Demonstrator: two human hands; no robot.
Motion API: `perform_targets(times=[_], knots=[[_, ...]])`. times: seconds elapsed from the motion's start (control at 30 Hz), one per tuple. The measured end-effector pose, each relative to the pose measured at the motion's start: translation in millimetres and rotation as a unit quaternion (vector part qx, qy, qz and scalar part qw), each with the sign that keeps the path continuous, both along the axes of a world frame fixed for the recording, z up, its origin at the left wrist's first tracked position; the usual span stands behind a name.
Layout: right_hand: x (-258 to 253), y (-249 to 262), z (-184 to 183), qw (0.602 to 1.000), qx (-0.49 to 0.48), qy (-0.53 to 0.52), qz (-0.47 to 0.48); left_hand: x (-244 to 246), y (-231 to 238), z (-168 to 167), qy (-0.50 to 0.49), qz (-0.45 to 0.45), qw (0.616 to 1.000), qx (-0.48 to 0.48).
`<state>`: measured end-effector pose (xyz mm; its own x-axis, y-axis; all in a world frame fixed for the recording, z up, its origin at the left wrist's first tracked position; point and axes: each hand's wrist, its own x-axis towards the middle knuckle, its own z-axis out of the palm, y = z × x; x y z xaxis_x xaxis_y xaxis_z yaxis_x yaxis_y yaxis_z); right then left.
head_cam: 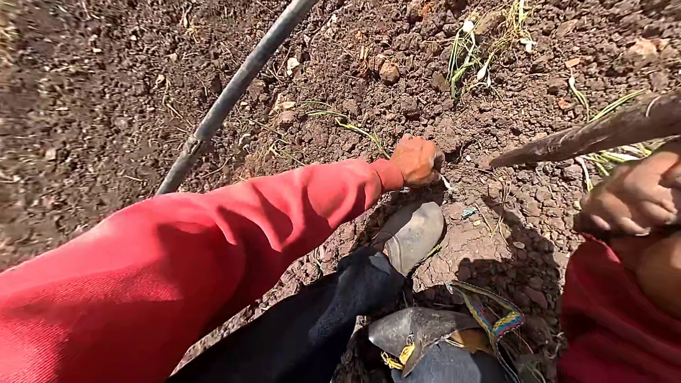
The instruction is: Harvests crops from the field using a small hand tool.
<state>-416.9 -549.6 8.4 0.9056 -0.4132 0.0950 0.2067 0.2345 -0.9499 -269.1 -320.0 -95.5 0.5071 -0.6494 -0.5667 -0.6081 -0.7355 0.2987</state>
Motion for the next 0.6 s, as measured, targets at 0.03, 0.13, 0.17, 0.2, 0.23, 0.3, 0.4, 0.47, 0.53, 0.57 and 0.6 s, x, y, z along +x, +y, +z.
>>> perform_targets(times=[0.03,0.13,0.17,0.2,0.23,0.3,0.4,0.47,0.53,0.57,0.6], knots=[[6,11,-16,0.999,-0.034,0.027,0.006,-3,-4,1,-0.012,-0.012,1.000,0.011],[-4,68,-124,0.978,-0.111,0.170,-0.041,-14,-25,-10,-0.058,-0.052,0.997,0.007],[-19,86,-161,0.968,-0.108,0.219,-0.057,-21,-34,-16,-0.079,-0.069,0.994,0.006],[-35,95,-179,0.959,-0.098,0.257,-0.062,-30,-44,-25,-0.098,-0.094,0.991,0.001],[-45,98,-180,0.959,-0.087,0.262,-0.069,-37,-53,-37,-0.103,-0.120,0.987,-0.005],[-74,94,-147,0.972,-0.065,0.212,-0.074,-60,-58,-63,-0.072,-0.162,0.984,-0.013],[-106,69,-84,0.981,-0.095,0.144,-0.085,-73,-64,-70,-0.011,-0.168,0.986,-0.001],[-125,58,-63,0.976,-0.134,0.153,-0.076,-66,-48,-57,-0.010,-0.169,0.985,-0.031],[-141,56,-79,0.965,-0.176,0.176,-0.076,-50,-25,-39,-0.041,-0.160,0.983,-0.079],[-148,58,-94,0.959,-0.193,0.194,-0.077,-41,-13,-30,-0.060,-0.145,0.983,-0.095],[-154,62,-107,0.955,-0.190,0.213,-0.074,-34,-2,-22,-0.081,-0.124,0.983,-0.110]])
